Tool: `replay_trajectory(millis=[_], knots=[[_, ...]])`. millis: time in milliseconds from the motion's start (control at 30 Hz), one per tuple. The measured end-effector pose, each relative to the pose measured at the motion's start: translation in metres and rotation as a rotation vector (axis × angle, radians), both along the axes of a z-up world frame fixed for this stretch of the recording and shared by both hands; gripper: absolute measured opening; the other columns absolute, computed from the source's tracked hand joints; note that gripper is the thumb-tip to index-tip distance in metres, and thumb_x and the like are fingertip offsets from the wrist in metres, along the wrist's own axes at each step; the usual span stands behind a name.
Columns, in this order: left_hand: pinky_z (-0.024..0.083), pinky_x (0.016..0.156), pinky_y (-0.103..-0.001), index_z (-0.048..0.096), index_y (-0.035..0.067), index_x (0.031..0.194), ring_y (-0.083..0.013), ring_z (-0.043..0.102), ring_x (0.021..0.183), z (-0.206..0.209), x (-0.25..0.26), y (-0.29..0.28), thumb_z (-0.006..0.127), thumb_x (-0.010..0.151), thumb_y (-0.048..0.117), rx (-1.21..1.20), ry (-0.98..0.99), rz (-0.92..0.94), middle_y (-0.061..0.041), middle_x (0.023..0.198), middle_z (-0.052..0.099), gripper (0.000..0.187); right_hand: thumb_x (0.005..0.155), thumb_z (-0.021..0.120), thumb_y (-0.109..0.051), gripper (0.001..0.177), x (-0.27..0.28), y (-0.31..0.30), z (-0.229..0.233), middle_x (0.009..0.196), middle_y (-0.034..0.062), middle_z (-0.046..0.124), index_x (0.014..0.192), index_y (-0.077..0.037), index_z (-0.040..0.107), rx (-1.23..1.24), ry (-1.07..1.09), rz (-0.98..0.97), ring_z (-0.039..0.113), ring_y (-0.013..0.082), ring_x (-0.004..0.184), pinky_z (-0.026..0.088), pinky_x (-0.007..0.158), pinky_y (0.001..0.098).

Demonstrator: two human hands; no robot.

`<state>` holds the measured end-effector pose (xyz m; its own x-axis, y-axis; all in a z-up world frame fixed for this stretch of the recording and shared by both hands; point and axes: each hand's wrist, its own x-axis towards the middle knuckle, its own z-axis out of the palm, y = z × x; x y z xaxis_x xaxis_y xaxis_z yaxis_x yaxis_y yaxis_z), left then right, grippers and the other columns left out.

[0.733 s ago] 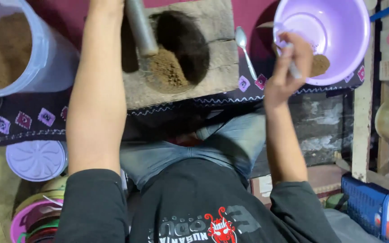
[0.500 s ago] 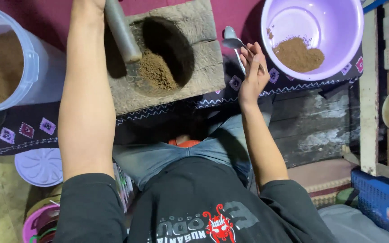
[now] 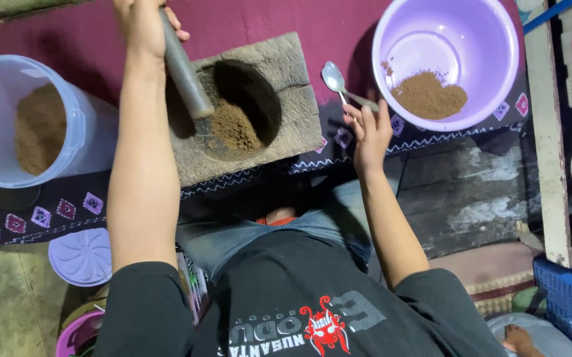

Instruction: The person uses a spoon to scrape powder into a stone mortar and then uses a large pestle to vigorously pound and grind the powder.

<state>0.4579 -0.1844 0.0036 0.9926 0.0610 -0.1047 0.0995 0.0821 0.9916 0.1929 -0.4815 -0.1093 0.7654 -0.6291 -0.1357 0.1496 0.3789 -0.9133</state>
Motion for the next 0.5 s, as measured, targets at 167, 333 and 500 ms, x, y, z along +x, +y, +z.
replay_trajectory(millis=[167, 333, 500], knots=[[0.059, 0.046, -0.028, 0.056, 0.008, 0.098, -0.0120, 0.058, 0.051, 0.002, -0.006, -0.004, 0.061, 0.083, 0.007, -0.058, -0.023, -0.042, -0.004, 0.061, 0.053, 0.016, 0.104, 0.056, -0.007, 0.068, -0.038, -0.001, 0.011, 0.153, 0.0186, 0.045, 0.160, 0.007, 0.019, 0.003, 0.017, -0.016, 0.077, 0.0347, 0.105, 0.067, 0.084, 0.0269], [0.051, 0.047, -0.029, 0.055, 0.009, 0.065, -0.0175, 0.056, 0.042, -0.004, -0.007, -0.010, 0.053, 0.092, 0.025, -0.063, -0.109, -0.084, -0.007, 0.051, 0.053, 0.031, 0.109, 0.056, -0.010, 0.050, -0.052, 0.018, 0.047, 0.167, 0.0218, 0.030, 0.155, 0.001, 0.040, -0.472, -0.067, 0.136, 0.068, 0.0322, 0.122, 0.064, 0.096, 0.0370], [0.058, 0.057, -0.027, 0.061, 0.012, 0.068, -0.0133, 0.064, 0.050, 0.032, -0.039, -0.023, 0.054, 0.093, 0.027, 0.019, -0.145, -0.148, -0.001, 0.058, 0.062, 0.031, 0.112, 0.053, -0.002, 0.046, -0.024, 0.046, 0.115, 0.166, 0.0174, 0.036, 0.156, -0.008, 0.043, -0.809, -0.186, 0.333, 0.053, 0.0313, 0.145, 0.057, 0.111, 0.0388]])
